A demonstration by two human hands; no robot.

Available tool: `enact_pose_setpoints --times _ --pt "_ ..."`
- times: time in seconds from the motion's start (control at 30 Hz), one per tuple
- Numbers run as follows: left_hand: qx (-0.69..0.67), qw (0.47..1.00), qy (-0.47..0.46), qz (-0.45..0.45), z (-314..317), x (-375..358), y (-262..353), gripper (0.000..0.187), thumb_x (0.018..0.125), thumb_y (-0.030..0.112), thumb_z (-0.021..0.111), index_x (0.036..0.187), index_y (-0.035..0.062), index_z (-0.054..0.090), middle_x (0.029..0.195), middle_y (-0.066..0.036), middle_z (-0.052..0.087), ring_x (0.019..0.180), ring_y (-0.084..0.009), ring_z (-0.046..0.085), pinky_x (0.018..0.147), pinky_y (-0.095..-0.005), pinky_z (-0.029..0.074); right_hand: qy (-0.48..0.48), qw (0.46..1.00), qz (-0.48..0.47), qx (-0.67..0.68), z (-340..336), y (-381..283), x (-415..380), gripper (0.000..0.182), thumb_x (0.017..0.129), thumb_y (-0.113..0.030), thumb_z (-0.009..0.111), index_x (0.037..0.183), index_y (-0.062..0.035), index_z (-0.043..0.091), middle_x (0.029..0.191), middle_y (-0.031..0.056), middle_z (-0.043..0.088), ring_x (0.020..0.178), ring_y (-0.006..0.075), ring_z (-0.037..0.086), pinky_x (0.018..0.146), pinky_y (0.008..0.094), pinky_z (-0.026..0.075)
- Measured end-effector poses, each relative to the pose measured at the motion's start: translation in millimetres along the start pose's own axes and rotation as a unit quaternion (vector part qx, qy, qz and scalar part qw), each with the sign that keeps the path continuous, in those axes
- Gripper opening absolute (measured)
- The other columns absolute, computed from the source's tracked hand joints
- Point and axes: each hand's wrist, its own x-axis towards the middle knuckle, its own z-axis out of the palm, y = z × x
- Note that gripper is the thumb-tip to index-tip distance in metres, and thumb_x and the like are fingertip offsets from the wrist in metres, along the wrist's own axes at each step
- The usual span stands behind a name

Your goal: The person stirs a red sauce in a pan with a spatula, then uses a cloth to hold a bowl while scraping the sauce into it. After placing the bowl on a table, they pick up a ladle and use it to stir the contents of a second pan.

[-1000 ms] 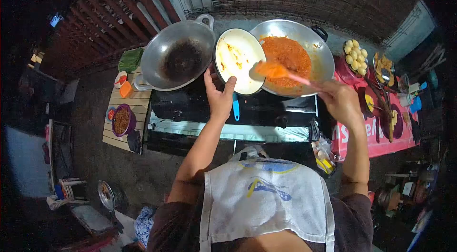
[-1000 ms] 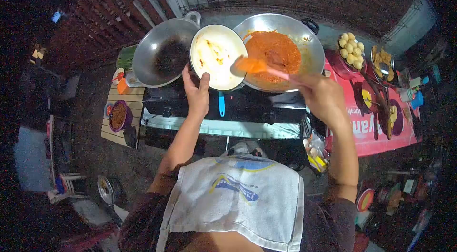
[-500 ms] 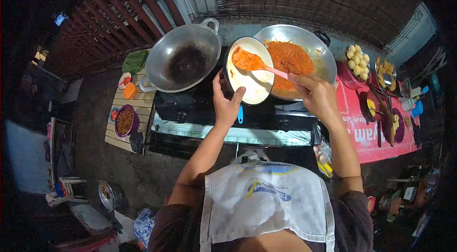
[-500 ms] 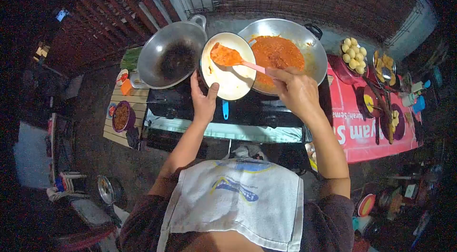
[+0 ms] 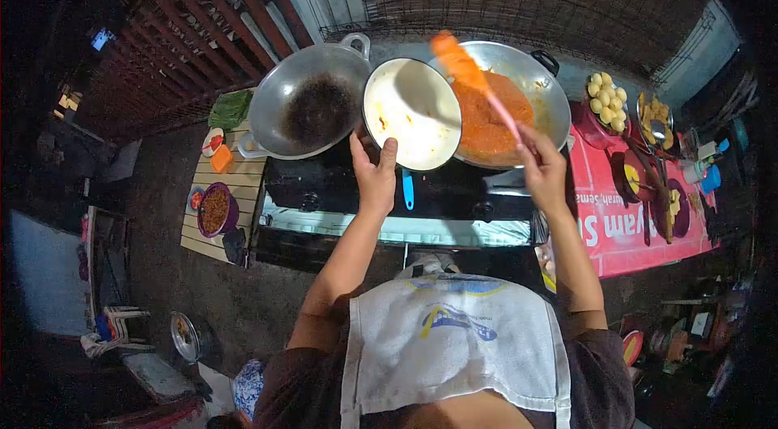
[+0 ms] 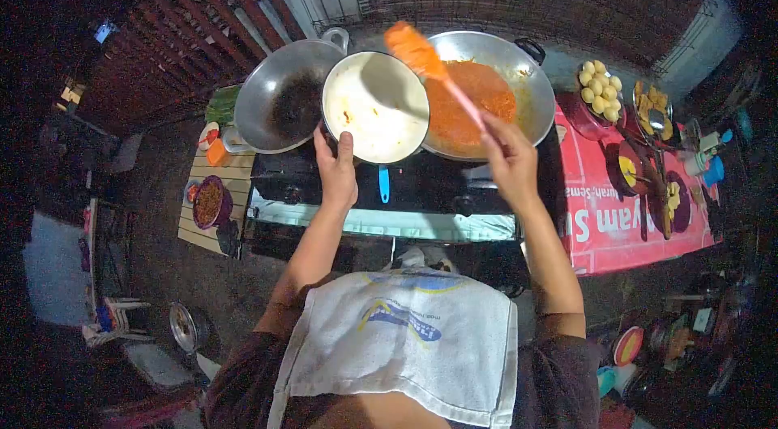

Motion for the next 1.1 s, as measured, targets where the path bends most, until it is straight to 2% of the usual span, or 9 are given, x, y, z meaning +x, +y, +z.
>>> enact_pose_setpoints --times 0.03,0.17,0.2,0.37,0.47,0.5,0.57,0.93,1.1 --pt "0.000 1.000 0.000 -0.002 -1.4 -0.3 -0.2 0.066 0.079 0.030 0.064 0.126 0.0011 0.027 0.112 -0.010 0.043 0.105 -0.0175 0.041 0.092 -0.0308 0.033 0.013 0.999 0.013 0.032 -5.8 4.4 2.2 0.024 0.081 -0.005 0.055 0.104 -0.0008 0.058 0.096 0.0098 0.061 0.086 0.0113 0.056 0.073 0.0249 0.045" --pt "0.003 1.000 0.004 -0.003 -6.9 -0.6 -1.9 0.068 0.079 0.030 0.064 0.127 0.0017 0.026 0.112 -0.011 0.043 0.106 -0.0184 0.041 0.092 -0.0314 0.033 -0.092 0.947 0.184 -0.247 -43.6 53.8 2.8 0.024 0.084 -0.007 0.051 0.107 -0.0046 0.057 0.093 0.0080 0.063 0.085 0.0126 0.058 0.074 0.0250 0.045" --pt "-0.001 1.000 -0.001 0.006 -6.9 0.9 -2.5 0.070 0.078 0.032 0.065 0.127 0.0018 0.025 0.112 -0.011 0.043 0.107 -0.0189 0.041 0.092 -0.0321 0.033 -0.088 0.951 0.186 -0.229 -50.4 55.3 -1.1 0.025 0.083 -0.008 0.053 0.108 -0.0061 0.057 0.091 0.0089 0.064 0.083 0.0148 0.060 0.072 0.0258 0.045" --pt "0.083 0.996 -0.002 0.025 -11.8 2.7 -4.6 0.078 0.073 0.037 0.068 0.128 0.0015 0.025 0.113 -0.013 0.044 0.107 -0.0203 0.042 0.094 -0.0343 0.032 -0.102 0.979 0.127 -0.123 -60.7 -6.8 4.4 0.025 0.080 -0.008 0.057 0.105 -0.0047 0.059 0.091 0.0128 0.064 0.082 0.0193 0.062 0.071 0.0284 0.047" --pt "0.124 0.989 -0.027 0.070 -14.1 6.3 -11.1 0.081 0.072 0.039 0.069 0.128 0.0012 0.024 0.114 -0.013 0.043 0.108 -0.0207 0.042 0.094 -0.0348 0.032 -0.258 0.943 0.072 -0.197 -58.0 -56.1 12.4 0.024 0.076 -0.006 0.059 0.100 -0.0067 0.062 0.090 0.0131 0.063 0.079 0.0221 0.063 0.068 0.0301 0.049" --pt "0.148 0.983 -0.040 0.102 -14.9 6.6 -13.6 0.081 0.071 0.040 0.069 0.128 0.0012 0.024 0.115 -0.013 0.042 0.108 -0.0206 0.042 0.094 -0.0347 0.032 -0.256 0.943 0.075 -0.197 -52.3 -60.3 12.5 0.024 0.076 -0.006 0.059 0.100 -0.0067 0.062 0.090 0.0131 0.063 0.079 0.0221 0.063 0.068 0.0301 0.049" --pt "0.146 0.982 -0.047 0.109 -6.4 0.6 -3.4 0.082 0.071 0.040 0.069 0.128 0.0008 0.024 0.116 -0.014 0.042 0.109 -0.0207 0.042 0.094 -0.0346 0.032 -0.305 0.912 -0.046 -0.271 -42.3 -65.8 14.4 0.024 0.075 -0.007 0.059 0.099 -0.0091 0.062 0.087 0.0136 0.063 0.078 0.0253 0.062 0.068 0.0320 0.049" --pt "0.087 0.992 -0.005 0.092 -5.7 -8.0 -4.4 0.083 0.070 0.042 0.069 0.126 -0.0010 0.025 0.115 -0.013 0.042 0.108 -0.0209 0.041 0.095 -0.0341 0.030 -0.155 0.982 -0.005 -0.111 19.5 -43.2 -3.9 0.026 0.075 -0.005 0.059 0.101 -0.0085 0.061 0.082 0.0139 0.063 0.067 0.0233 0.062 0.061 0.0316 0.048" --pt "0.099 0.991 0.019 0.091 -6.4 -7.1 1.1 0.082 0.070 0.040 0.070 0.125 -0.0008 0.025 0.115 -0.013 0.042 0.108 -0.0206 0.041 0.094 -0.0337 0.031 -0.149 0.984 0.032 -0.089 -5.4 -52.4 -5.7 0.026 0.076 -0.005 0.058 0.101 -0.0082 0.061 0.086 0.0132 0.063 0.070 0.0213 0.062 0.063 0.0300 0.048"
